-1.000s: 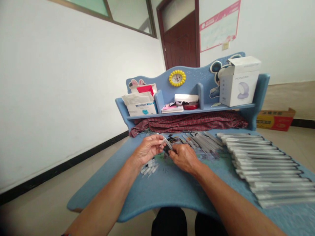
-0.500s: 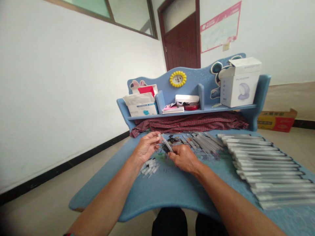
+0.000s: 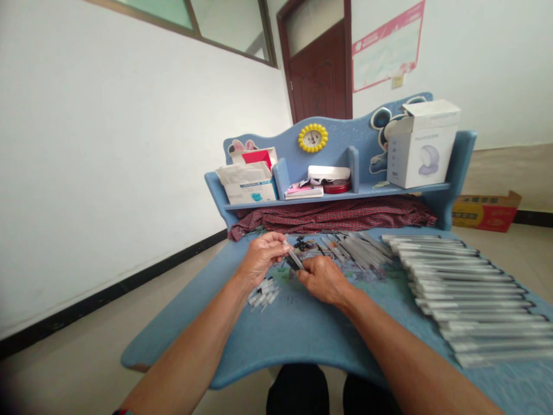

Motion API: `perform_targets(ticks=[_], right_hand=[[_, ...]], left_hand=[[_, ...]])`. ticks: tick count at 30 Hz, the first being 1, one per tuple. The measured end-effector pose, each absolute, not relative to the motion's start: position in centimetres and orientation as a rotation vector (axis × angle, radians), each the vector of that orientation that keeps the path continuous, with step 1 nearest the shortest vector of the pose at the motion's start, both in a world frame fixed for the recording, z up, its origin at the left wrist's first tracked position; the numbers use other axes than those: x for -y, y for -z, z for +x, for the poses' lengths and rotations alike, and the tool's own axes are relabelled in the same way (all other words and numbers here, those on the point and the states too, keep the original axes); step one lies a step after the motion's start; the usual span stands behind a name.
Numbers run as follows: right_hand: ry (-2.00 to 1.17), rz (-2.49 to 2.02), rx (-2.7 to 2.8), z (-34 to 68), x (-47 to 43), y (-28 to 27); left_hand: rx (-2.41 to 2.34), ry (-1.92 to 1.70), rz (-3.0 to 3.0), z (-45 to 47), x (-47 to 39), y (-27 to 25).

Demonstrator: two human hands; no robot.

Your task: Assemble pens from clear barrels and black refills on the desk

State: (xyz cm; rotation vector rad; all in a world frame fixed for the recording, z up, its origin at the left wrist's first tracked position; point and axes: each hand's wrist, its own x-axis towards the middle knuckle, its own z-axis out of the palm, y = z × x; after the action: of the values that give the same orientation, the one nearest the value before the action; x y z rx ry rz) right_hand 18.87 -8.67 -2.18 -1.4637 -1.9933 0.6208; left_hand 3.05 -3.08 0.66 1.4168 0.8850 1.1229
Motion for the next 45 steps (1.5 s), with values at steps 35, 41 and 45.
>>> perform_targets(ticks=[35, 41, 45], right_hand=[[0.053, -1.744, 2.291, 18.5, 8.9, 2.1], [0.072, -1.709, 2.296, 18.7, 8.8, 1.2], [0.111, -1.708, 2.219, 18.7, 8.5, 0.9]], left_hand=[[-1.102, -1.019, 1.657, 3.4, 3.0, 0.0], [-1.106, -1.055, 1.664, 3.4, 2.7, -0.5], [-1.088, -1.127, 1.689, 3.4, 2.2, -1.0]])
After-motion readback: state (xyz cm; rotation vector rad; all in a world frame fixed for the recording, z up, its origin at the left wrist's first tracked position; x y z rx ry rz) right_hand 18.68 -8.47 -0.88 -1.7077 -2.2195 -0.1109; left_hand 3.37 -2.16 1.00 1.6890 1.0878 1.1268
